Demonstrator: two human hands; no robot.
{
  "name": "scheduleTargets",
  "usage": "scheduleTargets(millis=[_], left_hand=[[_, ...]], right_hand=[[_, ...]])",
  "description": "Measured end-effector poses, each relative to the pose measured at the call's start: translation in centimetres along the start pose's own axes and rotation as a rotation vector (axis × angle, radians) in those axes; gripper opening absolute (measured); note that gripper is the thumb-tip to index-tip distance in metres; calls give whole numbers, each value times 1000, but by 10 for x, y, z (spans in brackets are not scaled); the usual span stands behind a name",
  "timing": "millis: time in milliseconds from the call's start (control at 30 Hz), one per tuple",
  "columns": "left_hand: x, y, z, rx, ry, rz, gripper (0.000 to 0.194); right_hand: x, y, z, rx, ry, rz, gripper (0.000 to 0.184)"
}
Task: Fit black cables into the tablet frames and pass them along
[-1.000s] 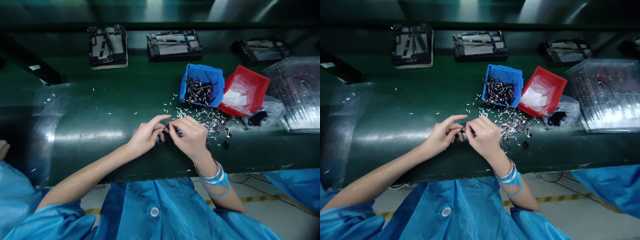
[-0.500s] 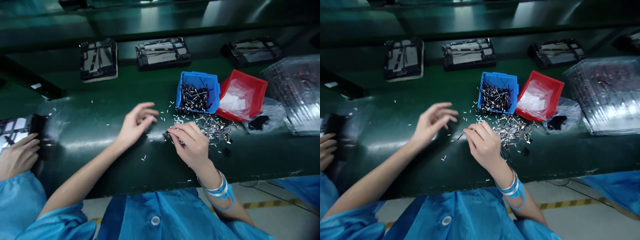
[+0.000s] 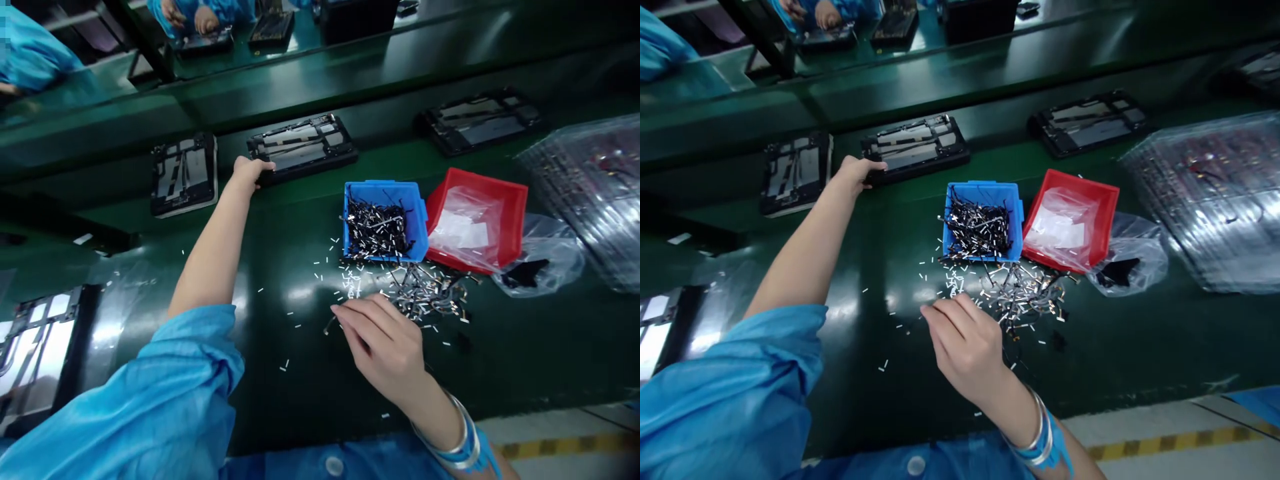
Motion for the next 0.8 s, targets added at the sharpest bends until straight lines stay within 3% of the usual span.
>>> scheduleTargets(millis=[100, 167, 267, 367, 467, 600, 700, 800], left_hand=[[3, -5, -4, 340, -280, -77, 37], [4, -10, -15, 459, -437, -114, 33], [7, -28, -42, 559, -650, -161, 28], [19, -67, -73, 587, -789, -229, 27], [36, -132, -103, 572, -859, -323, 25], [43, -247, -139, 585, -872, -450, 36], [26, -331, -161, 675, -883, -465, 40], [-3, -392, -179, 809, -1020, -433, 38]], right_hand=[[3, 0, 1, 1, 12, -6, 20], [5, 1, 2, -11, 15, -27, 19], [7, 1, 0, -28, 1, -68, 17], [7, 1, -2, -11, -14, -99, 16], [6, 0, -3, 27, -6, -125, 17], [9, -1, -2, -9, 46, -160, 18], [11, -1, -4, -196, 139, -190, 11], [9, 0, -5, -430, 328, -164, 6]])
Point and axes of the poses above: each hand's wrist, its own y-axis towards the middle knuckle, its own x-axis out of the back of the hand, z = x × y, the point moved 2 cm from there along y, towards the middle knuckle, and after that the axes turned 5 degrees about -x, right-handed, at the moved point
